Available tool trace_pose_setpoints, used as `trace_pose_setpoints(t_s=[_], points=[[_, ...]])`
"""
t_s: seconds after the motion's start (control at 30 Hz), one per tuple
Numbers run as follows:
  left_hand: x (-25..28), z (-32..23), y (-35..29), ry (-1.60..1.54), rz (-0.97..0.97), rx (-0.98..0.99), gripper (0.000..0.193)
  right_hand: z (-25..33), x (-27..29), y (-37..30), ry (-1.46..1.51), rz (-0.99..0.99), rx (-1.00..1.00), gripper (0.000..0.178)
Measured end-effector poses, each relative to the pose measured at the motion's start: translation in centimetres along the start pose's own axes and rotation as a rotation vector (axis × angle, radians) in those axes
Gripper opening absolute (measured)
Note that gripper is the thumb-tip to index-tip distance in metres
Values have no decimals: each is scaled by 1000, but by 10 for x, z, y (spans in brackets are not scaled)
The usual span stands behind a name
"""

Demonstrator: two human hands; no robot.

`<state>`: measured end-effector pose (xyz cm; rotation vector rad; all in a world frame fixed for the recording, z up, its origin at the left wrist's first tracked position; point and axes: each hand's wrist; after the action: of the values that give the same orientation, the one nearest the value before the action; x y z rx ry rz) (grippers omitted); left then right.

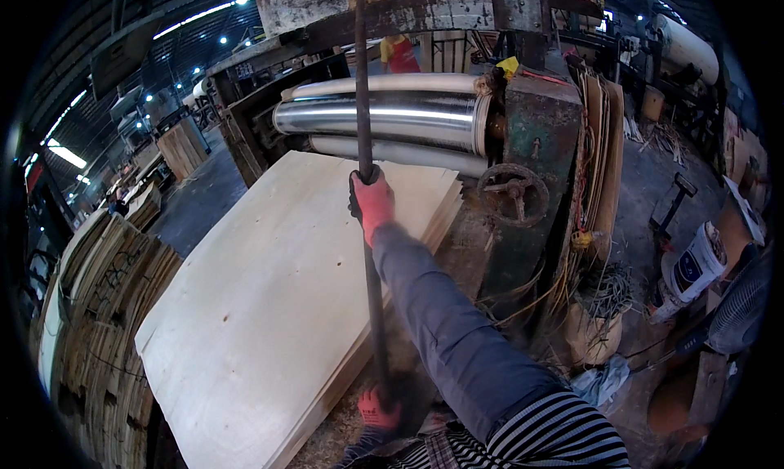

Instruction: The person feeds large wooden panels through a roller machine, then stacks them on a nearby rack. The person repeats this process for multiple panels, handling each one by hand and using a long metal rod to assist with feeding the panels into the machine.

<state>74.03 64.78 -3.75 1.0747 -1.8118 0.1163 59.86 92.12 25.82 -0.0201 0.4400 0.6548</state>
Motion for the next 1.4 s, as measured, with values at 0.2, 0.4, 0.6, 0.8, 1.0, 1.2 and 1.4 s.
trace_pose_setpoints(t_s=[0.2, 0.4, 0.6, 0.8, 1.0, 1.2, 1.4], points=[[0, 2, 0, -4, -7, -25, 60, 2, 0, 0, -22, -11, -20, 27], [4, -2, 0, 52, -27, -35, 60, 2, -1, -2, -30, -11, -5, 28], [5, -7, 4, 33, 27, -3, 60, 3, 3, 2, -40, -25, -8, 28], [12, -10, 5, 26, 7, -19, 61, 3, -2, -1, 10, -45, -14, 18], [8, -4, 3, 28, 33, 5, 61, 1, -5, 0, 65, -63, 8, 12], [9, -7, 4, 37, 30, -8, 60, 1, -5, 2, 30, -85, 2, 13], [9, -6, 1, -2, 9, 9, 58, -5, -2, 8, -51, -35, 11, 22]])
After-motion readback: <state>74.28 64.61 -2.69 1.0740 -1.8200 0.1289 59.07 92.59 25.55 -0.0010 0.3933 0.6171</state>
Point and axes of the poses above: each hand's wrist, its own y-axis towards the middle knuckle, its own x-axis out of the back of the hand, z = x × y
